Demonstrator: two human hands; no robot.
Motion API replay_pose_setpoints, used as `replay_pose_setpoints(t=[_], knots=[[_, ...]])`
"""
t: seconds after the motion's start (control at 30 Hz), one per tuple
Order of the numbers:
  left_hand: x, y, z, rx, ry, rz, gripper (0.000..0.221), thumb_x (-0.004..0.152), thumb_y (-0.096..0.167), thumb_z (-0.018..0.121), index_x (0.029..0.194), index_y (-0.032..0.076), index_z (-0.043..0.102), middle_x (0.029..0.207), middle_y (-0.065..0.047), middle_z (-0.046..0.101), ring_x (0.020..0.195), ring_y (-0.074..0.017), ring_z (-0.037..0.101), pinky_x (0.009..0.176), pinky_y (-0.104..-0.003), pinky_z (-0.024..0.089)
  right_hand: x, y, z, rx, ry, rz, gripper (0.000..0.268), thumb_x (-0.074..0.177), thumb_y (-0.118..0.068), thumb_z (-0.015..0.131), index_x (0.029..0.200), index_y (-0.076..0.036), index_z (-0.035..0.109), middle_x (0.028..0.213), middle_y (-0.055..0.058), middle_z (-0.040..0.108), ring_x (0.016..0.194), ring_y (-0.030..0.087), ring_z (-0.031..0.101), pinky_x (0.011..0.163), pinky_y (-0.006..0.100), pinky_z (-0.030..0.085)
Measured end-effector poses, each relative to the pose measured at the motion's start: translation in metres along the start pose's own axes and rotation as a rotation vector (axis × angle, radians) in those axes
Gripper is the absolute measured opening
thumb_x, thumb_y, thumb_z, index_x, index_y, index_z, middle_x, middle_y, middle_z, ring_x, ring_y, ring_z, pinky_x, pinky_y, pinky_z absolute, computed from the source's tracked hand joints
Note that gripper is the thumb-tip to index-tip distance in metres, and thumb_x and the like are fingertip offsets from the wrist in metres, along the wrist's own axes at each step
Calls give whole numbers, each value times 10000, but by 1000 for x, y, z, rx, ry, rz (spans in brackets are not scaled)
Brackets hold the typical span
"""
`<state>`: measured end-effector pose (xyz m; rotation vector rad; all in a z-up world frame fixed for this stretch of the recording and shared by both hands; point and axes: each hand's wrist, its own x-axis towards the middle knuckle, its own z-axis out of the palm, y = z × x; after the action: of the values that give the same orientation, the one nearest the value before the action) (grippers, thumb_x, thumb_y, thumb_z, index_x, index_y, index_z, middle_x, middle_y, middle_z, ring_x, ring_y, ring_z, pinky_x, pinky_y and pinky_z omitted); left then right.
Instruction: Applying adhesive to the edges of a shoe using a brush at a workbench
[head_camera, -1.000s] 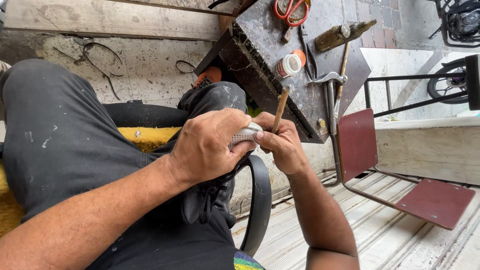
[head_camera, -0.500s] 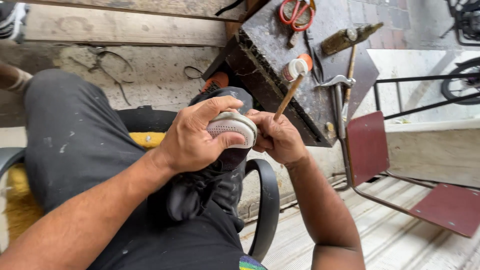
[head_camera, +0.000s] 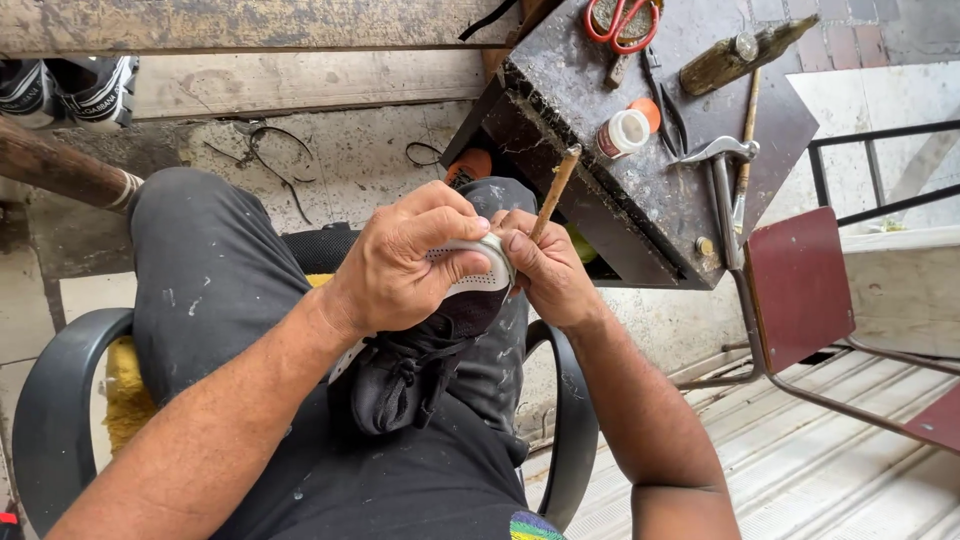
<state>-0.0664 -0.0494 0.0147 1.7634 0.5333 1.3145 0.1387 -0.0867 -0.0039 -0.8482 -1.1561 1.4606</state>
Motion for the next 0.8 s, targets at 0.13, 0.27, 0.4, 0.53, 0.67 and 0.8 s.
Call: replay_pose_setpoints(t=[0.13,0.27,0.4,0.53,0.67,0.8], knots=[[-1,-1,1,-11,-40,-16,143,946,193,764,1057,105,742,953,-77,631,850,-272,685,804,-379,556,2,-8,3,-18,-15,25,282,1010,-220,617,867,23,636,724,66,491,454,54,463,434,207,479],[-1,-7,1,-41,-74,-48,140,963,189,746,1099,161,733,933,-42,570,850,-237,639,817,-388,535,1,-7,1,-37,-22,73,254,1021,-201,612,865,0,623,696,37,481,476,52,457,447,216,487],[2,-16,-2,-76,-102,-46,90,969,182,741,1058,169,747,905,-18,543,828,-192,608,805,-335,510,1,-2,3,-41,8,97,285,1043,-238,597,836,-42,590,676,14,443,482,48,443,451,205,475],[4,-16,0,-45,-103,-49,79,947,170,766,1014,147,731,878,-37,548,833,-239,645,792,-368,525,0,-2,-1,-68,17,121,298,1052,-255,594,830,-58,583,661,2,428,480,46,435,450,202,472],[5,-7,2,0,-70,-119,268,891,197,824,1097,111,676,888,-108,610,857,-328,691,797,-439,545,3,-14,-15,-224,-17,196,319,1027,-250,639,779,-55,588,609,-14,428,490,42,429,447,190,423],[-1,-3,11,10,-70,-200,535,841,246,864,1252,90,558,926,-151,695,920,-379,726,830,-499,557,19,-41,-14,-434,-122,314,388,984,-285,713,676,-87,584,530,-19,427,497,51,411,477,190,378]])
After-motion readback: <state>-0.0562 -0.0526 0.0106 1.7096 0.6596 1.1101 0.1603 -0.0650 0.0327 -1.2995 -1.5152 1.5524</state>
